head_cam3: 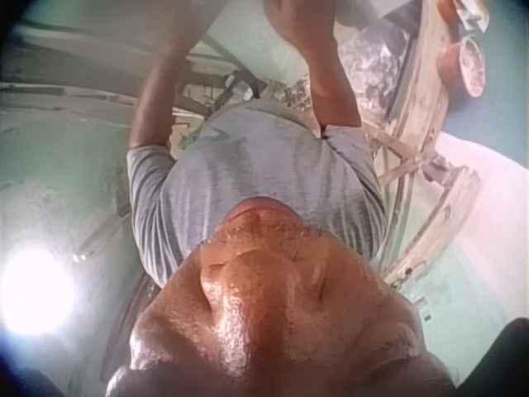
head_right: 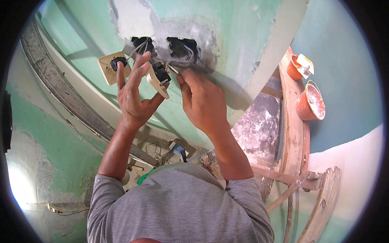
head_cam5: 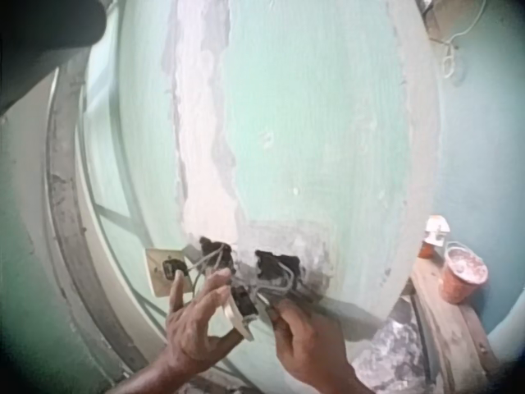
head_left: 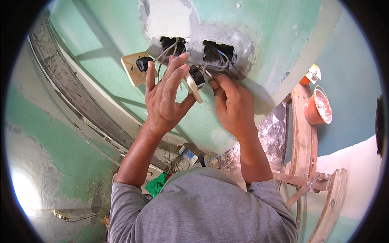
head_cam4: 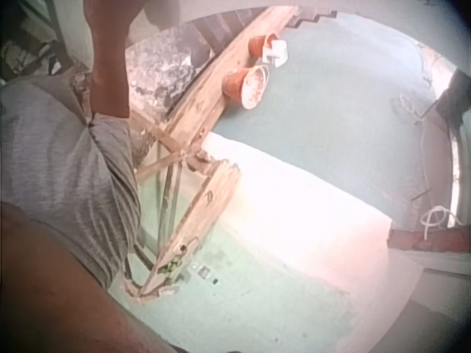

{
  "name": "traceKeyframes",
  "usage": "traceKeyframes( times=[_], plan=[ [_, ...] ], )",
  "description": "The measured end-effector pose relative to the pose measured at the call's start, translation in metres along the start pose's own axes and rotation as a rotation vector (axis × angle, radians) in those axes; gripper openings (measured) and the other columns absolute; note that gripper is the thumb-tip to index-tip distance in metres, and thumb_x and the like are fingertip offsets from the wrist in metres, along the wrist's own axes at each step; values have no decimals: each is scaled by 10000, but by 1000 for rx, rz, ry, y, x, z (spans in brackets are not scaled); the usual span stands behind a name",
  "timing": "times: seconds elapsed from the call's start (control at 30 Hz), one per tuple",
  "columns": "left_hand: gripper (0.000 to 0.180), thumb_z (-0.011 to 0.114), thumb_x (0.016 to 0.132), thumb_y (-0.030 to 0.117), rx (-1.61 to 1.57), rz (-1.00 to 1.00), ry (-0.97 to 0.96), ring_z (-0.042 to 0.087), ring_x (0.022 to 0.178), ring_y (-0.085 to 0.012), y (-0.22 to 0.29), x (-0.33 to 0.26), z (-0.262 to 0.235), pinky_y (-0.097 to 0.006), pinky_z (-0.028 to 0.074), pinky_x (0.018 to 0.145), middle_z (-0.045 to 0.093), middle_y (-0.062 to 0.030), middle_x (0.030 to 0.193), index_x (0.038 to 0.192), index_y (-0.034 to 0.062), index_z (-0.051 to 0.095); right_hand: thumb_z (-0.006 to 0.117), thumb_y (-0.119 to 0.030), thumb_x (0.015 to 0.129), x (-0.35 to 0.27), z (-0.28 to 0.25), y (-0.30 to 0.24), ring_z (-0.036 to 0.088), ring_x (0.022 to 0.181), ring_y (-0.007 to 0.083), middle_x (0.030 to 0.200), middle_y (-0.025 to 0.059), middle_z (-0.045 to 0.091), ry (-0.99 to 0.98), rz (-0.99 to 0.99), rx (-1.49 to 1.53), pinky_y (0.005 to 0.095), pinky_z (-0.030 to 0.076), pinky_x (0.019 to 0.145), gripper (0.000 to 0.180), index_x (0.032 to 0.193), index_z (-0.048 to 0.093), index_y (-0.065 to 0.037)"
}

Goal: The person uses a screwdriver to connect wires to a wall-mounted electrical switch and secures the switch plate. They repeatedly tighten terminal screws and adjust wire positions within the wall cavity.

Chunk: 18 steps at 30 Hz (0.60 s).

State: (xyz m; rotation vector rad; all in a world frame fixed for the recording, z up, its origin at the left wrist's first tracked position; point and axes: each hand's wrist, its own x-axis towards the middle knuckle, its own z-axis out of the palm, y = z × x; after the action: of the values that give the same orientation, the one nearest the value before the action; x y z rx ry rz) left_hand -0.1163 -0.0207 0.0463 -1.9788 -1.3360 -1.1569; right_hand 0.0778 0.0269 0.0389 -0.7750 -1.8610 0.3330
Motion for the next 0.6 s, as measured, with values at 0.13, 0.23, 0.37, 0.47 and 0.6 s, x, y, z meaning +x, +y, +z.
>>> traceKeyframes(
  times=[0.13,0.23,0.37,0.47,0.6],
  plan=[
    [909,953,735,216,-18,29,21,538,1440,-323,-4,0,1,-571,185,1279,569,-120,1546,1492,157,453,636,-123,1016,-7,3,10,640,681,399,811,172,670,-38,58,139,460,500,611,64,992,658,-68],
    [797,880,714,76,-60,26,74,547,1434,-287,-1,-2,1,-545,156,1294,569,-77,1554,1438,135,551,646,-156,1039,-8,-4,6,577,567,254,711,119,622,-106,138,247,369,461,563,136,974,663,-38],
    [790,850,759,50,5,39,56,559,1423,-295,6,-5,-6,-559,170,1288,574,-117,1542,1478,124,532,676,-194,1045,-11,5,8,491,575,69,667,13,596,83,229,386,266,411,549,193,1051,697,-2],
    [746,801,803,-6,8,56,70,638,1339,-298,7,-19,-18,-602,277,1240,678,-179,1399,1481,87,506,684,-201,1046,-5,12,6,522,632,23,730,-17,669,225,287,494,218,417,574,253,1148,717,28],
    [592,816,815,-28,10,-23,282,754,1098,-230,-2,-28,-24,-528,539,1033,778,-120,1169,1356,82,602,688,-207,1046,5,6,-8,554,664,20,789,23,732,222,322,404,208,430,598,262,1121,719,42]
  ],
)
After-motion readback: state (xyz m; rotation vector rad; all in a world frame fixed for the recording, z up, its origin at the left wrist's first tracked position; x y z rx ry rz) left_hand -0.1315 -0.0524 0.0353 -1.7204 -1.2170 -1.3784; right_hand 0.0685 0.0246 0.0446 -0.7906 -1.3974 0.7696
